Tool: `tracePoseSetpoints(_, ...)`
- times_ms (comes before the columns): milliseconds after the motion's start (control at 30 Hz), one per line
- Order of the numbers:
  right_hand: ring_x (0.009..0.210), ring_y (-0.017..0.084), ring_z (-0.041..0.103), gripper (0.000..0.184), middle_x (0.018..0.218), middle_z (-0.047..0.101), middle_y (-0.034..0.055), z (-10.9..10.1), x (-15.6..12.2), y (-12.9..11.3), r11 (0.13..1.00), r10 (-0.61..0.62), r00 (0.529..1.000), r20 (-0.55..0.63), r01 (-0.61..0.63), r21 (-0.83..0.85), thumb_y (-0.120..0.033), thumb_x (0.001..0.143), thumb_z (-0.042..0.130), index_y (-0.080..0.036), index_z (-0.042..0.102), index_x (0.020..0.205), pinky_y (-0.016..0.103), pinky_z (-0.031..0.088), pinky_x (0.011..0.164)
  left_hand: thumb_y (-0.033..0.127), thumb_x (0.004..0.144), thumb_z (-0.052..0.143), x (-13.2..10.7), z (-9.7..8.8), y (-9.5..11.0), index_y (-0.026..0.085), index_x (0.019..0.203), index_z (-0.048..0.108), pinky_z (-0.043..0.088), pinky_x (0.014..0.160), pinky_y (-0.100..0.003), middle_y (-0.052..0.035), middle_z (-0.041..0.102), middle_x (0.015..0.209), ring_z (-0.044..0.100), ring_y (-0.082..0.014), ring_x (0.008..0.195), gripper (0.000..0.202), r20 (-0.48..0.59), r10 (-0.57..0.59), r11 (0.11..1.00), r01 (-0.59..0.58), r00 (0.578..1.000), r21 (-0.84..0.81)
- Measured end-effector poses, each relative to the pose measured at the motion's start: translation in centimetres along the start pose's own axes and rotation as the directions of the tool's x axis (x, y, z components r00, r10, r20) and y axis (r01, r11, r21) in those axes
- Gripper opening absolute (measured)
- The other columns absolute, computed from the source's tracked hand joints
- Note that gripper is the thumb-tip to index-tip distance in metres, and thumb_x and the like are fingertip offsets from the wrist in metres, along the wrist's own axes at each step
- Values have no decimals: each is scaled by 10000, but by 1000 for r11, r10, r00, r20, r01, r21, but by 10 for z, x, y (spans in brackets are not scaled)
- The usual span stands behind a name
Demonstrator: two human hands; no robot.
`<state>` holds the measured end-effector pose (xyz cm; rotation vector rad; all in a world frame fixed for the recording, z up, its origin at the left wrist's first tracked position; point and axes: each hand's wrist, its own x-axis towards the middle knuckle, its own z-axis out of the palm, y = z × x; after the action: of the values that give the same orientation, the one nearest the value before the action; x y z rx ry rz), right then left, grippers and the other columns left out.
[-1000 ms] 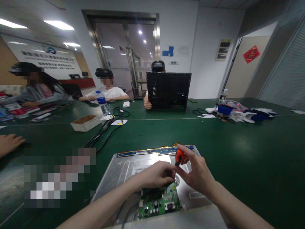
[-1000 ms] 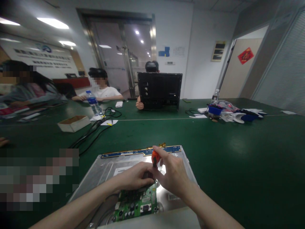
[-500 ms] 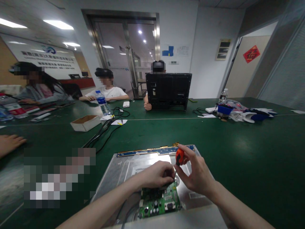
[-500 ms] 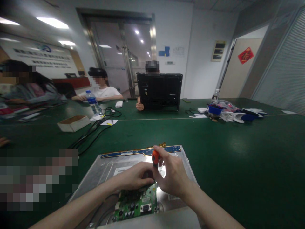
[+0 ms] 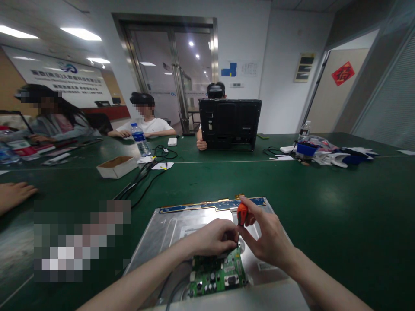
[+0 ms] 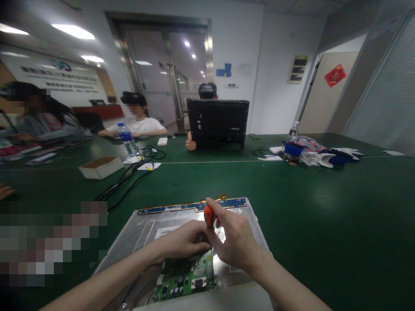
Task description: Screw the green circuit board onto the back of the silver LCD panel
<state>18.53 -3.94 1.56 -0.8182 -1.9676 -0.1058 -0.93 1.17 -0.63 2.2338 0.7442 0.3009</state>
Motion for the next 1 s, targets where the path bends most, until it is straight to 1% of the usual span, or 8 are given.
tracePoseSetpoints(133,601,172,629,599,796,665,29,-1,-1,-3,999,30,1000,10,-30,22,-174,887,506,-173,318,1457,285,515,542,105,778,630,-1,0,1,167,863,635,432,693,-235,2,640,819,573,-159,752,105,8,7,1000,-8,1000,9)
tracePoseSetpoints(200,603,173,629,597,801,663,31,-1,-1,-3,999,33,999,9,-34,29,-174,880,498,-171,316,1449,289,514,543,102,782,634,-1,-1,2,164,867,635,432,694,-234,1,638,823,572,-158,755,105,6,16,1000,-16,1000,7)
tracePoseSetpoints(367,570,149,606,559,776,650,0,0,1,0,1000,10,1000,-13,-10,8,-233,929,526,-208,301,1440,254,497,514,86,774,643,-1,-2,7,165,837,616,402,628,-213,27,580,744,545,-136,683,105,-10,41,999,-41,999,-6)
tracePoseSetpoints(467,562,141,603,553,770,650,-6,0,2,1,1000,5,1000,-3,-5,-19,-239,946,524,-218,305,1454,244,499,512,76,771,647,-1,-3,9,166,822,624,405,632,-209,29,574,747,543,-130,681,106,-7,60,998,-60,998,-12)
tracePoseSetpoints(600,579,148,619,601,791,671,10,0,2,0,1000,0,1000,16,1,-27,-224,952,513,-203,279,1506,252,512,532,97,784,673,0,-3,9,169,849,658,413,647,-214,19,604,769,544,-135,695,99,0,79,997,-79,997,-8)
tracePoseSetpoints(767,572,164,622,689,768,674,13,0,1,0,1000,6,1000,10,-6,-12,-215,930,528,-179,207,1539,273,517,532,86,771,694,1,-4,5,182,900,681,419,686,-227,8,648,829,555,-148,743,161,5,92,996,-92,996,14)
tracePoseSetpoints(867,574,170,620,670,751,659,9,-1,0,-1,1000,17,1000,4,-17,-4,-208,912,527,-178,235,1514,280,517,533,95,782,691,1,-2,2,184,907,674,424,688,-227,4,658,858,570,-154,763,155,13,99,995,-99,995,22)
tracePoseSetpoints(1000,592,169,628,630,783,665,21,-2,1,-3,1000,7,1000,2,-7,22,-165,890,494,-176,273,1480,280,515,540,105,806,680,2,0,-2,165,890,650,436,705,-233,-6,653,861,580,-159,777,108,19,104,994,-105,994,33)
